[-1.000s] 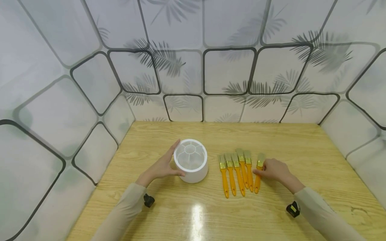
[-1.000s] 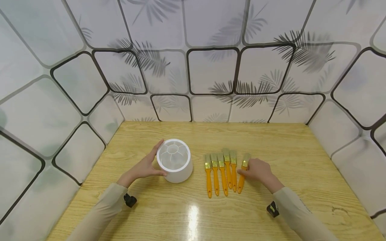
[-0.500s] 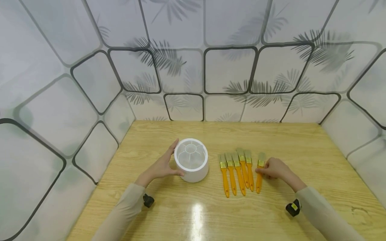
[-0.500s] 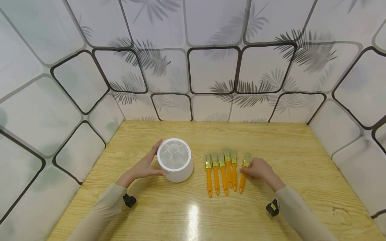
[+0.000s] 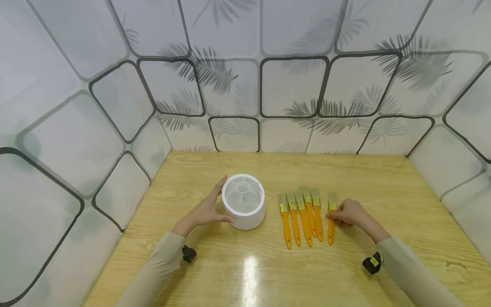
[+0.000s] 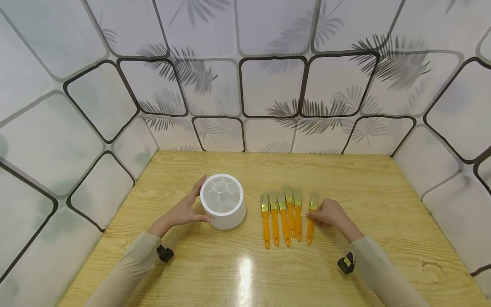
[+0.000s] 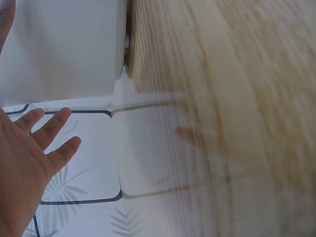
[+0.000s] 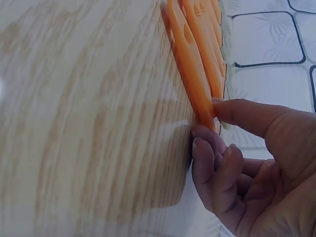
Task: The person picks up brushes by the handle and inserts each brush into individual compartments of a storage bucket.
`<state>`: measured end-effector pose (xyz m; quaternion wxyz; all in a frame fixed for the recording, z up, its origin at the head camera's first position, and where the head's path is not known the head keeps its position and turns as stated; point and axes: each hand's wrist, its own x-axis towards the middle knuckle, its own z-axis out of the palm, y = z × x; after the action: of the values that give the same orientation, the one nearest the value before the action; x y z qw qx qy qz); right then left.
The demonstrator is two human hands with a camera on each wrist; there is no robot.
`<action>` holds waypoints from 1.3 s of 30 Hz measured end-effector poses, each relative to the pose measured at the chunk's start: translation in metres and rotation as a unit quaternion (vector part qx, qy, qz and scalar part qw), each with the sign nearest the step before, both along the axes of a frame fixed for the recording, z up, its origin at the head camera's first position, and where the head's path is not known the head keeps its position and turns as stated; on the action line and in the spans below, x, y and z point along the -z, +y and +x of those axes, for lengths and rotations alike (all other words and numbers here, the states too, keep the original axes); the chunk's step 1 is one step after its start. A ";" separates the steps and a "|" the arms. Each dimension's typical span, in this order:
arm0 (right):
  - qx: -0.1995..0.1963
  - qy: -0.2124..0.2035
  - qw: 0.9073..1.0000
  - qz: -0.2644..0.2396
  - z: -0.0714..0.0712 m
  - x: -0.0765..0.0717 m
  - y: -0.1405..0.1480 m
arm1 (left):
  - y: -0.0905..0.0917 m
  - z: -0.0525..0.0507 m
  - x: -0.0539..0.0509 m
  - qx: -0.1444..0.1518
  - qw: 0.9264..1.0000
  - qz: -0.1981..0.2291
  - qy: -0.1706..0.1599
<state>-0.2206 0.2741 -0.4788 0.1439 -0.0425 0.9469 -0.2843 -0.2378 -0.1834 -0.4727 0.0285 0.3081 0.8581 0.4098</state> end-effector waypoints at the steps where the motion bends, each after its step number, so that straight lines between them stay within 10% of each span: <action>1: 0.000 0.000 1.000 -0.003 0.000 0.000 0.000 | 0.001 0.002 -0.004 0.002 1.000 0.000 0.001; 9: 0.007 -0.006 1.000 -0.006 0.001 -0.002 0.003 | 0.006 0.017 -0.030 0.017 1.000 0.002 -0.009; 39: 0.045 -0.006 0.990 -0.132 -0.001 -0.006 0.006 | 0.005 0.017 -0.025 0.020 0.999 0.007 -0.026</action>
<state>-0.2214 0.2798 -0.4724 0.1300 -0.0163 0.9010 -0.4136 -0.2212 -0.1779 -0.4481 0.0567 0.3146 0.8480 0.4227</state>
